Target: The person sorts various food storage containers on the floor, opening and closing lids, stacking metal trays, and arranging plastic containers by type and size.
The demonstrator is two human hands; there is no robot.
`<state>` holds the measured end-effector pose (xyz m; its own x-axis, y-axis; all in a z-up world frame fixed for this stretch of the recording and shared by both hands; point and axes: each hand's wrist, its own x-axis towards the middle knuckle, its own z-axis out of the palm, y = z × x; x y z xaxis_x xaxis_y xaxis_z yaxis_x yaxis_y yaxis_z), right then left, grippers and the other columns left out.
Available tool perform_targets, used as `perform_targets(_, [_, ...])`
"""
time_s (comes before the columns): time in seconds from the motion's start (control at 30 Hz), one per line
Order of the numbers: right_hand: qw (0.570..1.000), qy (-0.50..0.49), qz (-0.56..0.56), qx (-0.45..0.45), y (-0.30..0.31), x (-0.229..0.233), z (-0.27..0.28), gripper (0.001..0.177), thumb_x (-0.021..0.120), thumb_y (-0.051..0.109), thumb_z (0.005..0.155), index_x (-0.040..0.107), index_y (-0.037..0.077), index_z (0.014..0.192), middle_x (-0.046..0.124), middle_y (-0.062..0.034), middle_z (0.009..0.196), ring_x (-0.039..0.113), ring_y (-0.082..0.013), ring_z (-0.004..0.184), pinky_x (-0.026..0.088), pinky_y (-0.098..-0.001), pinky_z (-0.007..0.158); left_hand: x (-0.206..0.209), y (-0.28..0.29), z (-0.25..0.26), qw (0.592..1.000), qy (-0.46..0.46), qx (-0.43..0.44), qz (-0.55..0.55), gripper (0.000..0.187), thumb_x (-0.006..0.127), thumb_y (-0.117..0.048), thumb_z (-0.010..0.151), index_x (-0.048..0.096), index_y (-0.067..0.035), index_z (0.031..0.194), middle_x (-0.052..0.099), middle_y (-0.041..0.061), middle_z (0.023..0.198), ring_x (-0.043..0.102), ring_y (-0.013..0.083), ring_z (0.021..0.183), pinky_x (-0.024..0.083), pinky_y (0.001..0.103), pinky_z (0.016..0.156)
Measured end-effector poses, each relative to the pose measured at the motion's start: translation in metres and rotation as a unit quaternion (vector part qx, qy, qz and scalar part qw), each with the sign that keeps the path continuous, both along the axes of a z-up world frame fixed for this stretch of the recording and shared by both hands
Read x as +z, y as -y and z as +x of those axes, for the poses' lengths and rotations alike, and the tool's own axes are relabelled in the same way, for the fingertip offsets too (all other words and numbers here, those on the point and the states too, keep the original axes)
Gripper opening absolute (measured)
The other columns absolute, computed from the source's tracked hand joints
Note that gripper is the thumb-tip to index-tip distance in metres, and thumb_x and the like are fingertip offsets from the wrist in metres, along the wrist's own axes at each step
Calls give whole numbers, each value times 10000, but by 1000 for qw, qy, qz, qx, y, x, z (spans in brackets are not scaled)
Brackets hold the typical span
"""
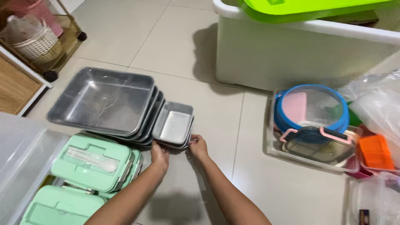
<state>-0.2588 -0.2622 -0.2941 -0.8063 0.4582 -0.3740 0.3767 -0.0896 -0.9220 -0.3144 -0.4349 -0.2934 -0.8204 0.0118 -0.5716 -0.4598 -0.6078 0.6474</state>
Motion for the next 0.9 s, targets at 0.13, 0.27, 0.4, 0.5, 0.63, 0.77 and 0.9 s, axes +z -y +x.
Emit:
perform_targets(0.13, [992,12,91,88,-51,30,29,346,611,111,905,616,28,1241,723,-82,866,684,-169,775,555,-318,710,-23,-14,30,981,122,0,-151,387,443,-423,1027,529,-169,1307,546,4,1247,530,199,1113,395,380,988])
perform_targets(0.27, [933,17,296,202,-151,112,44,336,680,191,873,675,37,1171,714,-152,985,701,-262,913,575,-379,852,-18,-55,99,940,195,-218,-175,215,569,-326,976,610,-160,1105,620,17,958,589,179,841,493,356,748])
perform_targets(0.4, [785,27,534,311,-272,205,104,379,719,260,877,662,78,1205,641,-199,1215,587,-376,1183,473,-464,1026,30,-123,125,849,154,-477,-168,218,587,-321,955,687,-167,1074,701,-4,965,659,139,865,543,310,736])
perform_targets(0.5, [709,110,614,330,-364,264,173,408,728,326,860,648,76,1173,640,-186,1227,579,-370,1212,477,-462,1026,71,-196,117,822,92,-542,-148,191,593,-322,942,674,-182,1042,665,-5,944,628,145,839,513,326,681])
perform_targets(0.63, [659,275,678,177,-461,304,279,459,716,267,839,643,197,1286,598,-115,1358,520,-319,1349,453,-550,1087,111,-307,105,782,-42,-583,-217,182,613,-336,953,657,-177,1028,623,-29,849,578,107,742,429,283,598])
perform_targets(0.77, [587,266,765,12,-523,311,370,947,851,377,672,427,210,1502,375,-197,1562,277,-400,1473,263,-736,1047,148,-415,124,664,-235,-650,-283,318,572,-392,981,677,-93,957,606,13,780,547,158,682,419,339,593])
perform_targets(0.9, [628,293,721,-26,-548,313,411,1131,866,483,651,310,173,1586,397,-142,1553,302,-397,1481,235,-806,1030,202,-486,163,407,-527,-630,-400,403,652,-451,956,740,-72,1063,702,113,949,683,271,923,518,426,843])
